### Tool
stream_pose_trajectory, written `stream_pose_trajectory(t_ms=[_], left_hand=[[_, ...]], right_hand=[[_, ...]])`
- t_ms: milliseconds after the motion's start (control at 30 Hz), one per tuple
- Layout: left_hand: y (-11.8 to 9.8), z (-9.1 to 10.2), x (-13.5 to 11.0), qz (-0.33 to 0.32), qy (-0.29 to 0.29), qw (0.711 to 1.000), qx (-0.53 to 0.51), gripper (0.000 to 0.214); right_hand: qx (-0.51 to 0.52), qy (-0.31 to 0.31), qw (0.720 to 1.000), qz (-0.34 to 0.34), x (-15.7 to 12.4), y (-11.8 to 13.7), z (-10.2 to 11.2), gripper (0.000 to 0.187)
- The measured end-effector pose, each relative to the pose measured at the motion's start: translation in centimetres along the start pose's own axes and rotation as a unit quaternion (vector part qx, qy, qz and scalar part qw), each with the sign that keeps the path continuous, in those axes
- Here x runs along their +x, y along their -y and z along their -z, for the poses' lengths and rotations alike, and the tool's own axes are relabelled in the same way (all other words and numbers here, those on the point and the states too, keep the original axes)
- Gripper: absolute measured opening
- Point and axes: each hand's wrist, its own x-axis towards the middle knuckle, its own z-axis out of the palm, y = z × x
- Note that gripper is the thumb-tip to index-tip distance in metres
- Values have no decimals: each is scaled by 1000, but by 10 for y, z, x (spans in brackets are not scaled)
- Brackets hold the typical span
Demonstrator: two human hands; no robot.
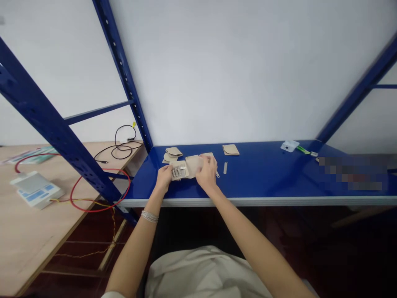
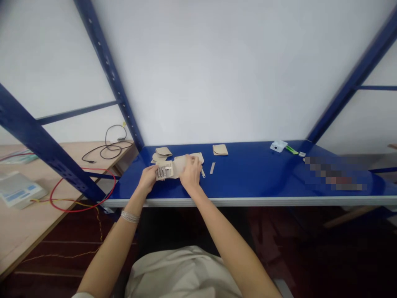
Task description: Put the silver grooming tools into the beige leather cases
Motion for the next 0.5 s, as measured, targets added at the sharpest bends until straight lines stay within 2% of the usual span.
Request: stream_pose_trajectory(t_ms=[100,200,267,367,500], left_hand=[[-2,1,-2,7,17,1000,2,21],[-4,-1,-7,13,47,999,20,34],[-5,-3,-11,3,59,997,42,56],[-6,-6,-16,-18,44,996,69,83],[-4,-9,-19,-33,35,996,78,87]], right_hand=[[72,102,991,54,6,0,-1,35],[169,175,970,17,17,6,-7,24],[179,199,963,-10,24,10,-12,18],[173,214,960,-53,29,12,-18,18],[161,226,956,-97,32,10,-24,22]])
